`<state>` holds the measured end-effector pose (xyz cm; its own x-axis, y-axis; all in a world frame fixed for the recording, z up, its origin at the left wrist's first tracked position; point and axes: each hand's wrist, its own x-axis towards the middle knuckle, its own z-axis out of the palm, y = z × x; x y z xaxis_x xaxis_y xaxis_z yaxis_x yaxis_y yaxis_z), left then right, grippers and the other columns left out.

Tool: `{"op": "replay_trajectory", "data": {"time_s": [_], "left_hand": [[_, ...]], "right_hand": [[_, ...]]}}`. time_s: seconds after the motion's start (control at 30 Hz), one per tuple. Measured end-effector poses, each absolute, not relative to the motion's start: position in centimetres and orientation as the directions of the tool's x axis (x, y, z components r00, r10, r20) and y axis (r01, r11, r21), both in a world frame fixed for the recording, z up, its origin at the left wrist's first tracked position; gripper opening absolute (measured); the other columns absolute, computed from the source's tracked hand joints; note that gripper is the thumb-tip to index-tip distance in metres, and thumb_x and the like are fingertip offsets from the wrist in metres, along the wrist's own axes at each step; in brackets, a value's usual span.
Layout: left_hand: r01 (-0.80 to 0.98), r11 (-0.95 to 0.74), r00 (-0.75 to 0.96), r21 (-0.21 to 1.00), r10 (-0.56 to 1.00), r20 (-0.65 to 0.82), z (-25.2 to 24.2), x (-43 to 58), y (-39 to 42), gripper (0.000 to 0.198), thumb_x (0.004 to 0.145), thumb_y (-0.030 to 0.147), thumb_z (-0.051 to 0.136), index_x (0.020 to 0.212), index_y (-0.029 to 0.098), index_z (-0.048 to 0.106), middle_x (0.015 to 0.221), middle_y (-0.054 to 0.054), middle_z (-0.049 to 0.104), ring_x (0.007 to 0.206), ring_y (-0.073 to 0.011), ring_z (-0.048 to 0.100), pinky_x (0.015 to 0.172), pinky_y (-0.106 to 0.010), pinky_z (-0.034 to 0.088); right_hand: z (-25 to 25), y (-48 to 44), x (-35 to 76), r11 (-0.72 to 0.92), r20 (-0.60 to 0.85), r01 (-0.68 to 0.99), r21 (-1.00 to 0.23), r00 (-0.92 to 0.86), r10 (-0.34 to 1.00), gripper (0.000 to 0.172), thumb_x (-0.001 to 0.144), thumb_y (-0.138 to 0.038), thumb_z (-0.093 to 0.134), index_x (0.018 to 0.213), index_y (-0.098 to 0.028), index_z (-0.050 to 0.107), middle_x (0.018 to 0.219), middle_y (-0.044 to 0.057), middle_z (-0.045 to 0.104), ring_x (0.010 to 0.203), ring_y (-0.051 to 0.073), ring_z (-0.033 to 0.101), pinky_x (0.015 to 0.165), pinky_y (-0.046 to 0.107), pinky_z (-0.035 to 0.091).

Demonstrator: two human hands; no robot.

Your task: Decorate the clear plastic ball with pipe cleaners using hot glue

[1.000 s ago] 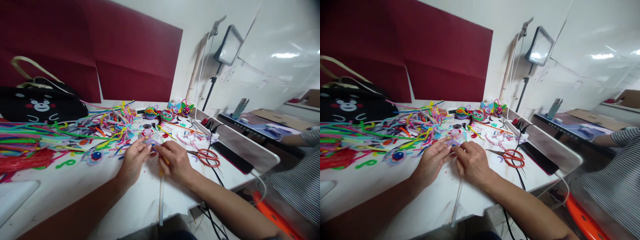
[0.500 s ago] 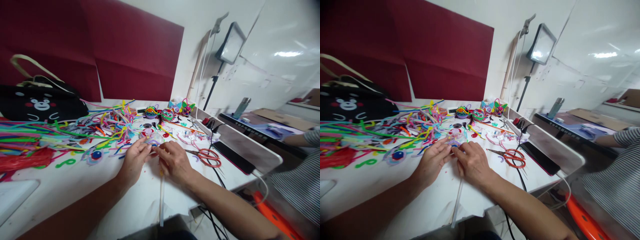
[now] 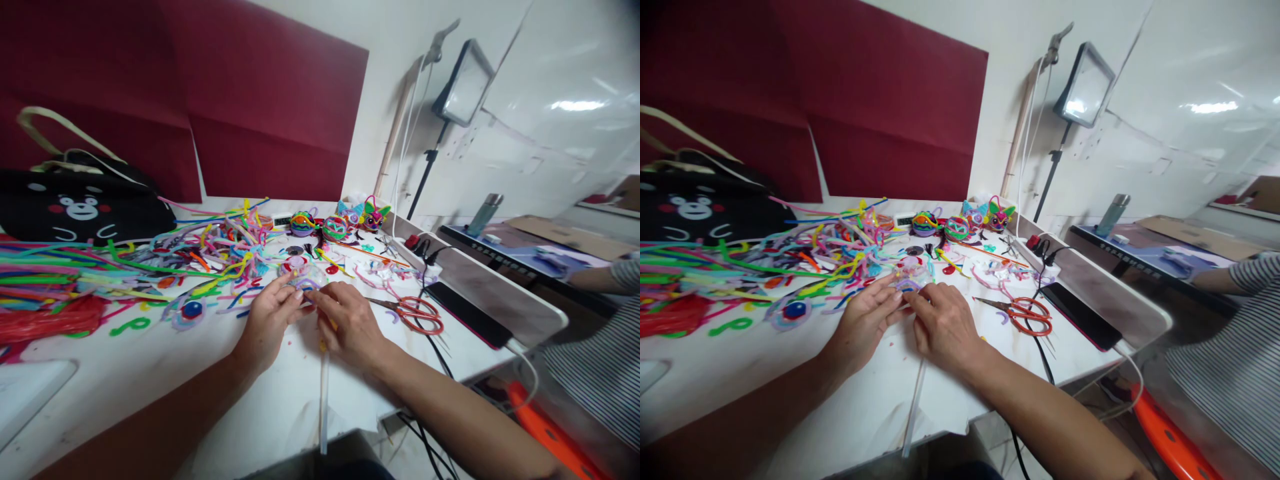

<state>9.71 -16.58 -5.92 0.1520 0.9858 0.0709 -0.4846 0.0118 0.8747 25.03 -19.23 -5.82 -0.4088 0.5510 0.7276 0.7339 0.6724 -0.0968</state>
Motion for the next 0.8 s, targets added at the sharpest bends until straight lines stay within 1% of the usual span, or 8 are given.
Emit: {"op": "replay_trajectory", "data": {"time_s": [0.2, 0.37, 0.57, 0.7, 0.8], "left_hand": [[-0.475, -0.005, 0.141, 0.88, 0.987, 0.081, -5.93, 9.67, -16.52, 0.064, 0.066, 0.024, 0.08, 0.124, 0.012, 0.056, 0.075, -0.001, 0.064, 0.081, -0.018, 0.063, 0.074, -0.031, 0.055], [-0.478, -0.013, 0.129, 0.878, 0.988, 0.085, -6.09, 9.68, -16.45, 0.059, 0.069, 0.023, 0.079, 0.123, 0.012, 0.057, 0.076, -0.001, 0.064, 0.08, -0.0168, 0.063, 0.076, -0.032, 0.056], [-0.48, 0.007, 0.113, 0.877, 0.992, 0.054, -5.92, 9.74, -16.63, 0.059, 0.068, 0.021, 0.078, 0.122, 0.011, 0.057, 0.075, 0.0, 0.064, 0.082, -0.0169, 0.063, 0.076, -0.032, 0.056], [-0.503, 0.032, 0.102, 0.864, 0.994, 0.023, -5.78, 9.76, -16.59, 0.059, 0.067, 0.018, 0.078, 0.122, 0.011, 0.057, 0.075, -0.001, 0.065, 0.08, -0.0171, 0.064, 0.074, -0.03, 0.056], [-0.514, 0.055, 0.111, 0.856, 0.994, 0.002, -5.76, 9.77, -16.59, 0.058, 0.068, 0.016, 0.076, 0.122, 0.012, 0.056, 0.077, -0.002, 0.067, 0.081, -0.0181, 0.066, 0.074, -0.03, 0.057]], "right_hand": [[-5.94, -19.24, 24.97, 0.675, 0.719, 0.726, -0.127, -0.401, 0.567, 0.037, 0.082, -0.011, 0.048, 0.116, -0.013, 0.062, 0.091, 0.01, 0.063, 0.081, 0.021, 0.055, 0.072, 0.035, 0.048], [-6.08, -19.27, 25.02, 0.687, 0.719, 0.719, -0.106, -0.422, 0.553, 0.039, 0.081, -0.01, 0.049, 0.119, -0.012, 0.061, 0.093, 0.011, 0.062, 0.082, 0.021, 0.054, 0.072, 0.035, 0.047], [-6.12, -19.39, 25.33, 0.676, 0.754, 0.737, 0.005, -0.447, 0.481, 0.038, 0.083, -0.01, 0.049, 0.119, -0.008, 0.06, 0.093, 0.013, 0.063, 0.082, 0.022, 0.052, 0.069, 0.036, 0.043], [-5.95, -19.44, 25.5, 0.622, 0.703, 0.776, 0.102, -0.499, 0.507, 0.04, 0.086, -0.013, 0.048, 0.124, -0.008, 0.057, 0.095, 0.013, 0.063, 0.081, 0.023, 0.048, 0.067, 0.037, 0.039], [-5.82, -19.35, 25.53, 0.591, 0.676, 0.786, 0.182, -0.536, 0.505, 0.038, 0.089, -0.015, 0.047, 0.125, -0.008, 0.056, 0.097, 0.014, 0.063, 0.081, 0.024, 0.047, 0.067, 0.038, 0.037]]}}
